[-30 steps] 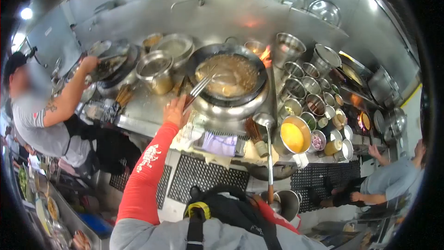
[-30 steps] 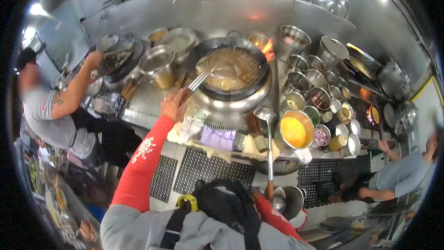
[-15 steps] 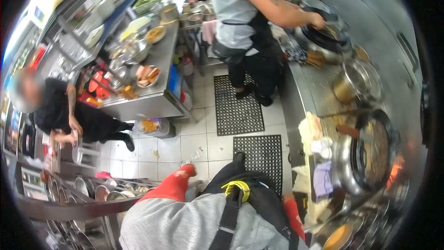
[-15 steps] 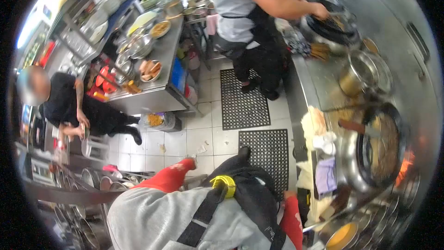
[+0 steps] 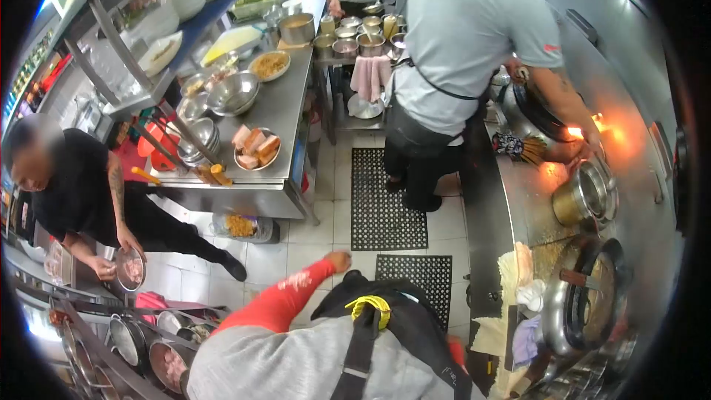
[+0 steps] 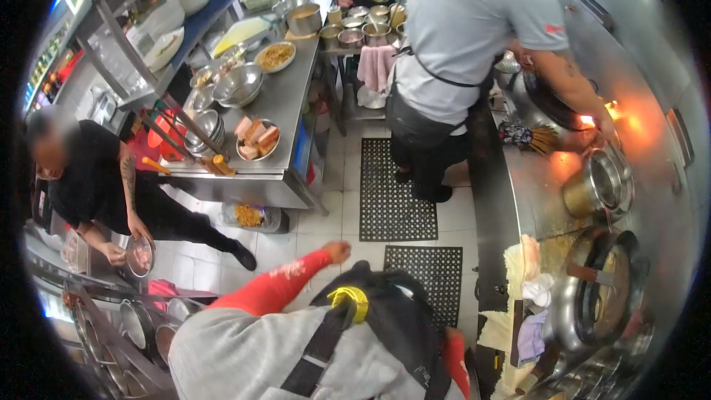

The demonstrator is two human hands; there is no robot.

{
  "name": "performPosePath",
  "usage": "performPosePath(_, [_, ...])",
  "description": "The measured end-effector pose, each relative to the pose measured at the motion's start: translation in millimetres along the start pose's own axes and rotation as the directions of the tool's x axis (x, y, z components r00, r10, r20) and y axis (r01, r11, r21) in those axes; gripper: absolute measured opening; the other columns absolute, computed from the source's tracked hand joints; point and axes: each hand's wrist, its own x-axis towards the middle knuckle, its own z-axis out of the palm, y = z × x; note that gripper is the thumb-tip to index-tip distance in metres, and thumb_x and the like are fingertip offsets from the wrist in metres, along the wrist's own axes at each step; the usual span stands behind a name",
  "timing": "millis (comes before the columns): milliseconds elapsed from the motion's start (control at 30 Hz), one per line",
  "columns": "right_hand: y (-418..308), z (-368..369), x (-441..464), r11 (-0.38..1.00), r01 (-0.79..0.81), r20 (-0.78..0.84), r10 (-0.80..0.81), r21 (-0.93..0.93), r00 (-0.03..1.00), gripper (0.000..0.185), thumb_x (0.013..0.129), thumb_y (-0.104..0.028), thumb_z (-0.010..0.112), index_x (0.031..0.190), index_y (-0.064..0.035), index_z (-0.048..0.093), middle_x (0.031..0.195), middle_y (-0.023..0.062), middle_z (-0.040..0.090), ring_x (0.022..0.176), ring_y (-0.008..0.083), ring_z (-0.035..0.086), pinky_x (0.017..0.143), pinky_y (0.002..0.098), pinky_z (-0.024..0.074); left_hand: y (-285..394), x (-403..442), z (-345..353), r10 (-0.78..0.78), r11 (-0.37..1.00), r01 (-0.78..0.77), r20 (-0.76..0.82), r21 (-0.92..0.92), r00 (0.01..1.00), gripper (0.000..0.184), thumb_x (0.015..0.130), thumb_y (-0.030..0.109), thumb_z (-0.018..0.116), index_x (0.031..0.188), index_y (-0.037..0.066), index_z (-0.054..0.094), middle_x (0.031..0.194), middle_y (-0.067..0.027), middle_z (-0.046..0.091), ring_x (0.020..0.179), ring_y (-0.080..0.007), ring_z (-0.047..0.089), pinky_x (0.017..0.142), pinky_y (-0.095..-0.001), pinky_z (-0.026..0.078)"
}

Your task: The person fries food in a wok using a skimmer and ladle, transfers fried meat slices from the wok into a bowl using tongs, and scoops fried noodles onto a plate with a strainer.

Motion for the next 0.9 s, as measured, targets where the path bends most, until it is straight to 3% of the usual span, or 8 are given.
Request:
performPosePath(200, [-53.9,72.0,32.4,0.762,0.454,0.172,-0.425,-0.463,0.889,0.034,0.087,-0.033,0.047,0.099,-0.0051,0.062,0.094,0.0210,0.059,0.088,0.0387,0.056,0.075,0.0487,0.0443,-27.0,73.3,-122.0,-0.401,0.905,0.342,-0.236,-0.252,0.885,0.038,0.081,0.032,0.049,0.106,0.006,0.063,0.106,-0.0207,0.061,0.100,-0.0370,0.058,0.088,-0.0416,0.046])
performPosePath(333, [-113.4,93.3,-13.2,0.218,0.805,0.290,-0.855,-0.552,0.430,0.033,0.086,-0.032,0.047,0.100,-0.0072,0.063,0.096,0.0169,0.062,0.092,0.0389,0.056,0.079,0.0476,0.0438,-108.8,53.1,-96.5,-0.264,0.964,0.254,-0.156,-0.080,0.952,0.038,0.082,0.030,0.049,0.105,0.003,0.063,0.107,-0.0222,0.061,0.103,-0.0390,0.056,0.090,-0.0430,0.043])
performPosePath(367, [-86.7,101.9,69.6,0.105,0.704,0.442,-0.711,-0.702,0.547,0.029,0.086,-0.027,0.048,0.078,-0.0050,0.063,0.089,0.0152,0.063,0.087,0.0336,0.059,0.071,0.0419,0.0454,-112.1,33.6,-92.4,-0.302,0.952,0.297,-0.078,-0.068,0.950,0.037,0.081,0.029,0.048,0.099,0.001,0.064,0.100,-0.0229,0.063,0.097,-0.0387,0.059,0.085,-0.0447,0.045])
performPosePath(400, [-128.4,100.6,26.1,0.153,0.639,0.430,-0.621,-0.754,0.655,0.030,0.081,-0.029,0.050,0.095,-0.0076,0.066,0.098,0.0113,0.064,0.091,0.0330,0.060,0.080,0.0446,0.0470,-149.8,22.8,-68.3,-0.244,0.969,0.244,-0.004,0.035,0.970,0.034,0.081,0.027,0.048,0.087,0.000,0.066,0.089,-0.0229,0.064,0.090,-0.0376,0.061,0.080,-0.0460,0.047])
performPosePath(467, [-119.1,108.4,60.0,0.361,0.568,0.192,-0.696,-0.739,0.692,0.029,0.081,-0.030,0.049,0.078,-0.0081,0.067,0.088,0.0133,0.065,0.085,0.0304,0.061,0.077,0.0413,0.0477,-172.5,3.3,-52.4,-0.266,0.962,0.250,0.176,0.106,0.948,0.031,0.080,0.027,0.049,0.083,0.001,0.065,0.085,-0.0216,0.064,0.085,-0.0357,0.061,0.075,-0.0455,0.046])
performPosePath(533, [-148.7,99.5,26.8,0.798,0.296,-0.070,-0.387,-0.524,0.919,0.031,0.080,-0.033,0.052,0.080,-0.0072,0.069,0.094,0.0146,0.066,0.090,0.0307,0.061,0.080,0.0398,0.0480,-190.0,-16.4,-41.4,-0.341,0.940,0.325,0.293,0.101,0.893,0.028,0.079,0.026,0.050,0.080,0.002,0.064,0.082,-0.0202,0.063,0.080,-0.0339,0.060,0.071,-0.0449,0.046])
performPosePath(600, [-171.0,80.6,-25.8,0.890,0.218,0.007,-0.235,-0.400,0.972,0.034,0.080,-0.036,0.053,0.083,-0.0068,0.069,0.095,0.0167,0.065,0.092,0.0323,0.061,0.081,0.0405,0.0477,-189.4,-30.5,-35.5,-0.394,0.916,0.391,0.357,0.083,0.847,0.026,0.078,0.026,0.051,0.077,0.003,0.063,0.078,-0.0188,0.062,0.075,-0.0320,0.060,0.067,-0.0444,0.046])
performPosePath(900, [-106.9,85.2,-27.6,0.673,0.276,0.009,-0.371,-0.686,0.928,0.044,0.081,-0.041,0.051,0.087,-0.0018,0.069,0.091,0.0191,0.066,0.090,0.0353,0.062,0.082,0.0438,0.0474,-176.2,-23.9,-11.4,-0.356,0.898,0.432,0.433,-0.088,0.828,0.021,0.075,0.023,0.057,0.062,0.007,0.058,0.061,-0.0127,0.060,0.052,-0.0237,0.057,0.048,-0.0420,0.045])
